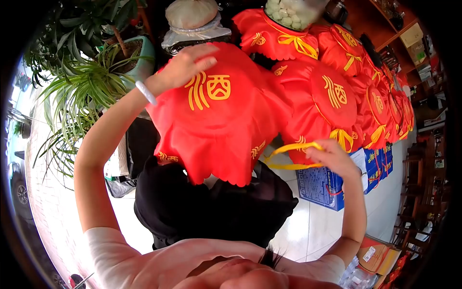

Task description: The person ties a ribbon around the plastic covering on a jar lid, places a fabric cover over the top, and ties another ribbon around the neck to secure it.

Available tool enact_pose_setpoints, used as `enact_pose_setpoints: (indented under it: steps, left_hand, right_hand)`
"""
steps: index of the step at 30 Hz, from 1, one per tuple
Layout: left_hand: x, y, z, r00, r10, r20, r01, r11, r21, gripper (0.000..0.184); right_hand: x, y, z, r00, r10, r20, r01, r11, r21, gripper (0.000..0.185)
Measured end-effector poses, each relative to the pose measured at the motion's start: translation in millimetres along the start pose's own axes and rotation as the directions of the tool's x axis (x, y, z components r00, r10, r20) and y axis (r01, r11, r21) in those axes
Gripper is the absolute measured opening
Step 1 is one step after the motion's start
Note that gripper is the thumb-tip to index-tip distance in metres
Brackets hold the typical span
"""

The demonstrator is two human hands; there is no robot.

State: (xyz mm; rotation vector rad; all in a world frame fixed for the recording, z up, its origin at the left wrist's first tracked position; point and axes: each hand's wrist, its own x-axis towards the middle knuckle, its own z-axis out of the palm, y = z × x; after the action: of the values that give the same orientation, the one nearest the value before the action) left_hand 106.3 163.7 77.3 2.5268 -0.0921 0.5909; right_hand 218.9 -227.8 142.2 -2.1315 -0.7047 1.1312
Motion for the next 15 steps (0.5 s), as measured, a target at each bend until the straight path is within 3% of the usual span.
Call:
enact_pose_setpoints:
  steps: [1, 4, 5, 7, 9, 12, 14, 15]
  left_hand:
    - [-6, 3, 9, 0.991, 0.087, 0.1, -0.106, 0.973, 0.206, 0.051]
    - [-12, 11, 33, 0.965, 0.037, 0.26, -0.122, 0.94, 0.319, 0.054]
    - [-13, 5, 44, 0.952, -0.013, 0.307, -0.134, 0.883, 0.45, 0.059]
    - [-7, 6, 50, 0.958, -0.053, 0.281, -0.087, 0.882, 0.463, 0.061]
    - [-6, 13, 51, 0.956, -0.115, 0.268, -0.034, 0.869, 0.494, 0.065]
    - [-5, 7, 53, 0.956, -0.098, 0.278, -0.059, 0.859, 0.508, 0.066]
    - [-2, 10, 50, 0.949, -0.11, 0.294, -0.045, 0.879, 0.475, 0.069]
    - [2, 14, 48, 0.937, -0.144, 0.317, -0.012, 0.896, 0.443, 0.071]
  right_hand:
    - [-5, -9, -6, 0.999, -0.032, -0.03, 0.033, 0.999, 0.002, 0.022]
    - [-20, -44, -19, 0.981, -0.155, -0.116, 0.167, 0.981, 0.099, 0.019]
    - [-24, -57, -22, 0.969, -0.214, -0.12, 0.223, 0.973, 0.067, 0.02]
    - [-31, -78, -26, 0.957, -0.255, -0.14, 0.263, 0.964, 0.039, 0.02]
    - [-33, -92, -27, 0.901, -0.405, -0.153, 0.395, 0.914, -0.094, 0.022]
    - [-40, -111, -24, 0.842, -0.466, -0.272, 0.472, 0.88, -0.044, 0.031]
    - [-37, -116, -30, 0.725, -0.627, -0.285, 0.595, 0.778, -0.2, 0.03]
    - [-34, -119, -36, 0.71, -0.629, -0.317, 0.595, 0.776, -0.208, 0.031]
